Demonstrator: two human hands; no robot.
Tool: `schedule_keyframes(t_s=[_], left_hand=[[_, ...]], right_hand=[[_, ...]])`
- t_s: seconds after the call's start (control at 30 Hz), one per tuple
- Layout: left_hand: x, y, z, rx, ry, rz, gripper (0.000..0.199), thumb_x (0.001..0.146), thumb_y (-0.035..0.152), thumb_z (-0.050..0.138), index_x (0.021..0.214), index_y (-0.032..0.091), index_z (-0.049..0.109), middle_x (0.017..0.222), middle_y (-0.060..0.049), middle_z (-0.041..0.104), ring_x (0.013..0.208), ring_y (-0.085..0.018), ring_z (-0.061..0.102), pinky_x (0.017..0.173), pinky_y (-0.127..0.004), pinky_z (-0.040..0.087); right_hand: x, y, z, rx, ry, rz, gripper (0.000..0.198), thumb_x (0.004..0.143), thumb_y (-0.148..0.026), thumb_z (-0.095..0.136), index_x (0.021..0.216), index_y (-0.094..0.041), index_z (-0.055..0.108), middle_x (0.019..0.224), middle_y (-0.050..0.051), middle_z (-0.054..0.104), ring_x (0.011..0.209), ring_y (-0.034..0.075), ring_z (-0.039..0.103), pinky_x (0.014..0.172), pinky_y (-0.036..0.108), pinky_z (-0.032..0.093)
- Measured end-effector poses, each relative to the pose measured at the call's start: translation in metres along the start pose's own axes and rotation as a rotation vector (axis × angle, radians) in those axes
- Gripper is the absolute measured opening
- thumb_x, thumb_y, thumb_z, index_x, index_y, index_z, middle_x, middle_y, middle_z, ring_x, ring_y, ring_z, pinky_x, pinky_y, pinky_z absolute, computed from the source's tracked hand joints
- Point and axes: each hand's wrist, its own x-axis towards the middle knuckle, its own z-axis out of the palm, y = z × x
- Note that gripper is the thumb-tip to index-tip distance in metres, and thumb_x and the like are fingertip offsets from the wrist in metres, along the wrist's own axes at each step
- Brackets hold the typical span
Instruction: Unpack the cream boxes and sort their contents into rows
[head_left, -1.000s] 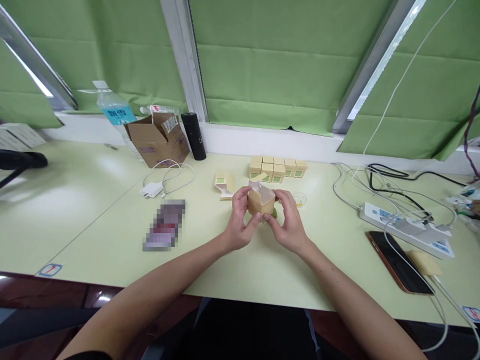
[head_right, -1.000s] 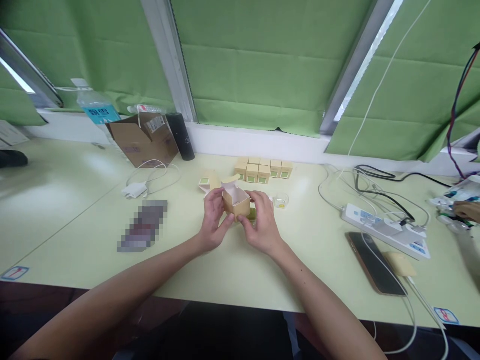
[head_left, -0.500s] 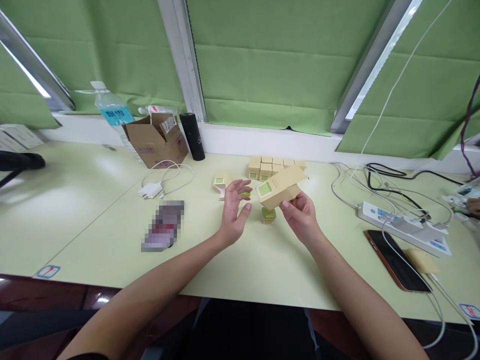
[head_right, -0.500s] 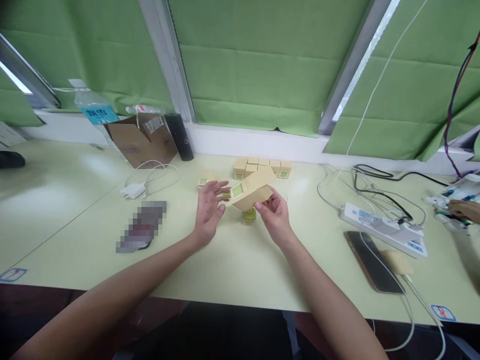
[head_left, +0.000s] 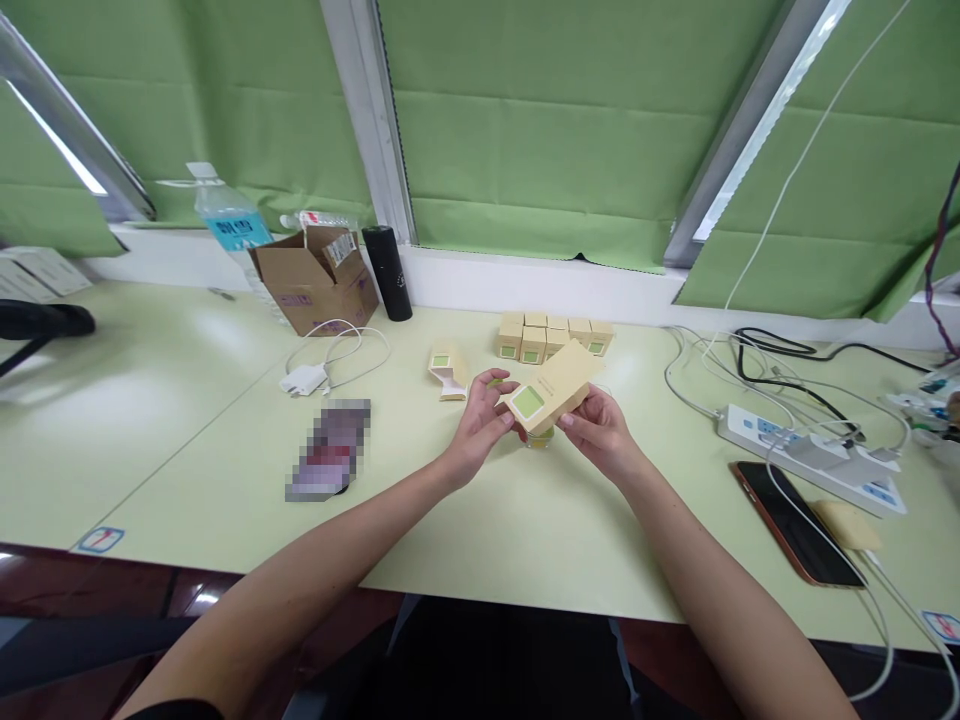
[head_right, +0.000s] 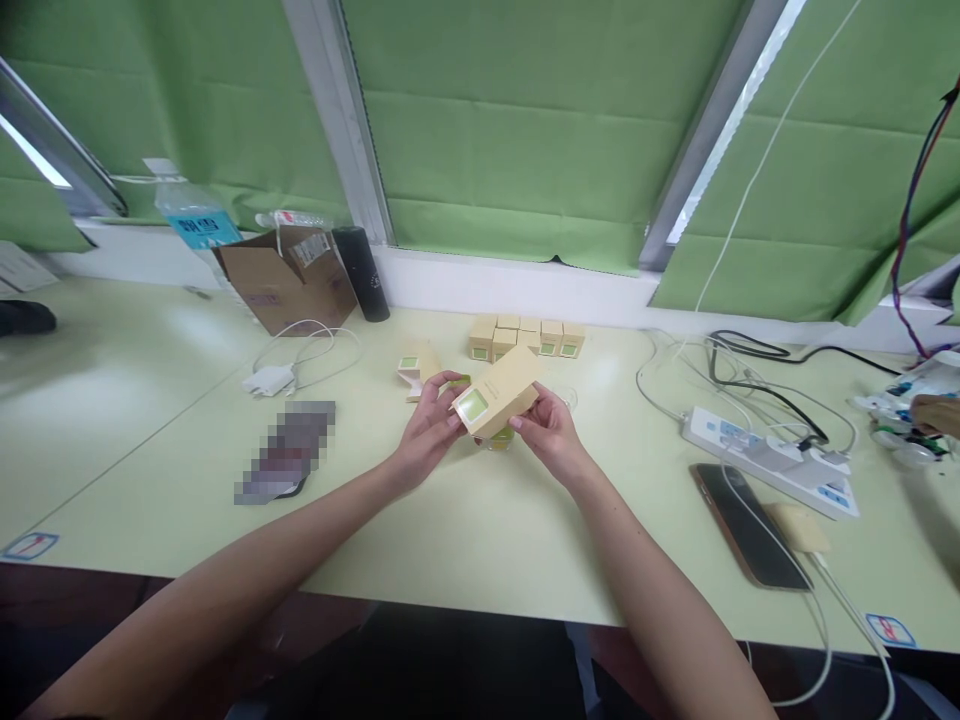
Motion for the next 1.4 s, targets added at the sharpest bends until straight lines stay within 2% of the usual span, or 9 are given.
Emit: schedule_keyframes(t_s=[0.4,0.53,0.67,0.9,1.1,1.23,1.4], left_hand=[[0.001,0.001,0.000,-0.080,-0.079,-0.043,0.063,0.085,0.049,0.078,0.130,0.034,0.036,0.128,-0.005,0.053,0.100,-0.021,0.066,0.083,-0.042,0.062],[0.001,-0.001,-0.002,-0.055,-0.025,-0.008,0.062,0.085,0.048,0.078,0.129,0.034,0.036,0.125,-0.003,0.052,0.096,-0.017,0.063,0.084,-0.037,0.058],[0.001,-0.001,-0.003,0.002,0.033,0.017,0.063,0.083,0.049,0.080,0.126,0.032,0.036,0.126,-0.004,0.052,0.100,-0.018,0.061,0.087,-0.034,0.054],[-0.002,0.000,0.001,0.092,-0.032,0.049,0.061,0.088,0.050,0.075,0.128,0.034,0.032,0.131,-0.005,0.046,0.101,-0.018,0.062,0.082,-0.031,0.052],[-0.003,0.001,0.005,0.112,-0.031,0.084,0.060,0.088,0.045,0.073,0.128,0.035,0.029,0.129,-0.005,0.043,0.105,-0.019,0.060,0.083,-0.033,0.054],[-0.005,-0.001,0.005,0.179,-0.007,0.116,0.063,0.081,0.030,0.074,0.126,0.034,0.031,0.124,-0.004,0.041,0.104,-0.018,0.057,0.079,-0.029,0.053],[-0.006,-0.004,0.005,0.185,-0.025,0.120,0.064,0.074,0.016,0.067,0.125,0.033,0.033,0.126,-0.004,0.040,0.096,-0.016,0.058,0.066,-0.024,0.049]], right_hand=[[0.001,0.012,-0.015,0.006,-0.031,-0.014,0.048,0.078,-0.052,0.087,0.113,-0.026,0.067,0.116,0.009,0.078,0.109,0.029,0.074,0.093,0.045,0.061],[0.001,0.015,-0.006,0.031,-0.050,0.009,0.058,0.079,-0.058,0.085,0.123,-0.027,0.064,0.124,0.010,0.076,0.117,0.030,0.071,0.099,0.047,0.059],[-0.001,0.017,0.007,0.061,-0.069,0.004,0.060,0.080,-0.059,0.083,0.127,-0.030,0.059,0.135,0.010,0.071,0.123,0.029,0.067,0.104,0.049,0.056],[-0.004,0.014,0.018,0.084,-0.018,0.007,0.058,0.079,-0.059,0.084,0.120,-0.031,0.054,0.140,0.009,0.067,0.121,0.027,0.068,0.100,0.046,0.057],[-0.007,0.004,0.023,0.092,-0.057,-0.006,0.064,0.080,-0.055,0.085,0.128,-0.033,0.049,0.139,0.010,0.068,0.122,0.028,0.068,0.096,0.047,0.059],[-0.009,0.003,0.027,0.110,0.011,-0.031,0.077,0.078,-0.051,0.087,0.138,-0.036,0.042,0.133,0.009,0.070,0.120,0.029,0.070,0.093,0.046,0.061],[-0.006,0.006,0.022,0.142,0.144,0.017,0.067,0.079,-0.055,0.085,0.132,-0.032,0.050,0.120,0.007,0.076,0.109,0.028,0.074,0.090,0.045,0.061]])
